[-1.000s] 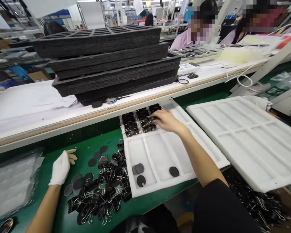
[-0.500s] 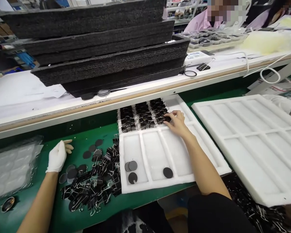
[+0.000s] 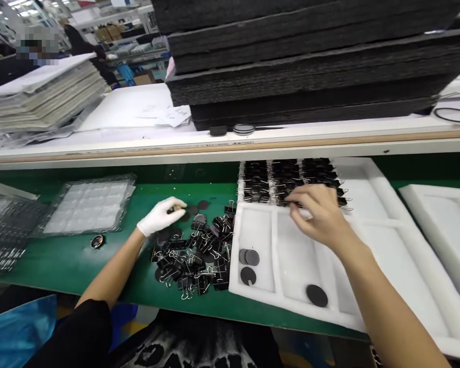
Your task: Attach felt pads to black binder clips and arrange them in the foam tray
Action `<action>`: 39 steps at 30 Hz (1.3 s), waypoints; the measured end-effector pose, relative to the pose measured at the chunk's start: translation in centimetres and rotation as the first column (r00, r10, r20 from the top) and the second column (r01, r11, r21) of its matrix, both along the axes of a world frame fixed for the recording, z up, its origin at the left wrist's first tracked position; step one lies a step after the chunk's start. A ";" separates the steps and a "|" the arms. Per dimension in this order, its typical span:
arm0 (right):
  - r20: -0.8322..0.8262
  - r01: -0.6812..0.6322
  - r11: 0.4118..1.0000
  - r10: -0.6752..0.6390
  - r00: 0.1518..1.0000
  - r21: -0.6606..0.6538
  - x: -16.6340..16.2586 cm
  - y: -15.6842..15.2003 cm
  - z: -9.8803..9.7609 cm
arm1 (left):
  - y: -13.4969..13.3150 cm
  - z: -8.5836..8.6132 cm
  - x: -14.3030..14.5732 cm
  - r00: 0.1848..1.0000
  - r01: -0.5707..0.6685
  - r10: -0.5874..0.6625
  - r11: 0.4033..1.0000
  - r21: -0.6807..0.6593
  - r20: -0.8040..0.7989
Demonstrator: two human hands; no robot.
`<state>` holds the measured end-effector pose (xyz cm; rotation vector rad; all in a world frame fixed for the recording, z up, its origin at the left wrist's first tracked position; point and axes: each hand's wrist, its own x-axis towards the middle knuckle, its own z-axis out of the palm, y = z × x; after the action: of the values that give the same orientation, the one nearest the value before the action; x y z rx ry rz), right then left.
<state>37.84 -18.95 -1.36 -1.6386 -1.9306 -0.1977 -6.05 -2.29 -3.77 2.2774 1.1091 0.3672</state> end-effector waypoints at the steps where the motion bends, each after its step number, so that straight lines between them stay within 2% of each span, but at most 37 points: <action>1: 0.036 -0.068 0.997 0.069 0.997 -0.039 -1.9 0.6 0.9 | -0.9 0.7 0.7 0.992 0.076 -0.072 0.997 0.034 -0.105; 2: 0.075 -0.128 0.989 0.134 0.988 -0.074 -3.7 1.3 1.6 | -1.9 1.3 1.4 0.972 0.129 -0.112 0.989 0.070 -0.208; 4: 0.154 -0.207 0.964 0.233 0.960 -0.166 -6.9 3.1 2.5 | -3.5 1.8 2.8 0.920 0.184 -0.114 0.970 0.157 -0.375; 7: 0.252 -0.216 0.922 0.304 0.919 -0.322 -10.7 6.4 2.6 | -4.9 1.0 4.3 0.860 0.211 -0.073 0.952 0.221 -0.505; 10: 0.373 -0.112 0.896 0.289 0.881 -0.430 -13.4 9.1 1.6 | -5.3 -0.1 4.7 0.849 0.204 -0.065 0.956 0.212 -0.524; 13: 0.484 -0.005 0.891 0.251 0.838 -0.454 -15.1 10.5 0.7 | -5.9 -0.6 4.4 0.881 0.171 -0.053 0.962 0.212 -0.471; 16: 0.506 0.030 0.872 0.255 0.824 -0.489 -15.5 11.1 0.6 | -7.0 -0.6 4.1 0.902 0.129 -0.011 0.961 0.245 -0.432; 18: 0.456 0.024 0.844 0.265 0.849 -0.536 -14.9 11.6 1.0 | -7.5 -0.6 4.2 0.902 0.106 0.018 0.959 0.263 -0.431; 21: 0.297 -0.069 0.819 0.284 0.912 -0.570 -13.3 12.5 1.8 | -7.5 -0.9 4.4 0.899 0.051 0.041 0.979 0.198 -0.436; 23: 0.192 -0.140 0.823 0.288 0.938 -0.550 -12.3 12.8 2.3 | -7.3 -1.2 4.6 0.903 0.007 0.054 0.990 0.140 -0.427; 26: 0.103 -0.166 0.845 0.251 0.963 -0.508 -11.5 12.7 3.1 | -7.4 -1.3 4.7 0.908 -0.031 0.074 0.993 0.111 -0.412; 28: 0.048 -0.155 0.858 0.204 0.978 -0.489 -11.7 12.4 3.6 | -7.7 -0.8 4.5 0.932 -0.048 0.073 0.996 0.078 -0.356; 31: -0.103 -0.154 0.859 0.118 0.988 -0.489 -12.5 12.3 3.9 | -7.6 1.1 3.2 0.985 -0.095 0.088 0.995 -0.038 -0.145; 33: -0.236 -0.169 0.856 0.057 0.970 -0.489 -13.4 12.9 3.6 | -6.4 2.6 1.5 0.990 -0.143 0.143 0.982 -0.122 -0.010; 35: -0.362 -0.197 0.844 0.004 0.932 -0.498 -14.7 14.1 2.7 | -4.3 3.4 -0.5 0.975 -0.203 0.215 0.966 -0.161 0.060; 37: -0.446 -0.241 0.811 -0.027 0.895 -0.532 -16.6 15.7 1.5 | -1.7 3.3 -2.6 0.959 -0.257 0.272 0.952 -0.164 0.075; 39: -0.473 -0.282 0.768 -0.031 0.881 -0.575 -18.8 17.5 0.1 | 0.7 2.3 -4.3 0.944 -0.311 0.324 0.934 -0.174 0.055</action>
<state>18.99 -1.49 -1.30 -1.7170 -1.8038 0.9290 -10.31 -1.62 -1.51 1.9231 1.4136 0.4738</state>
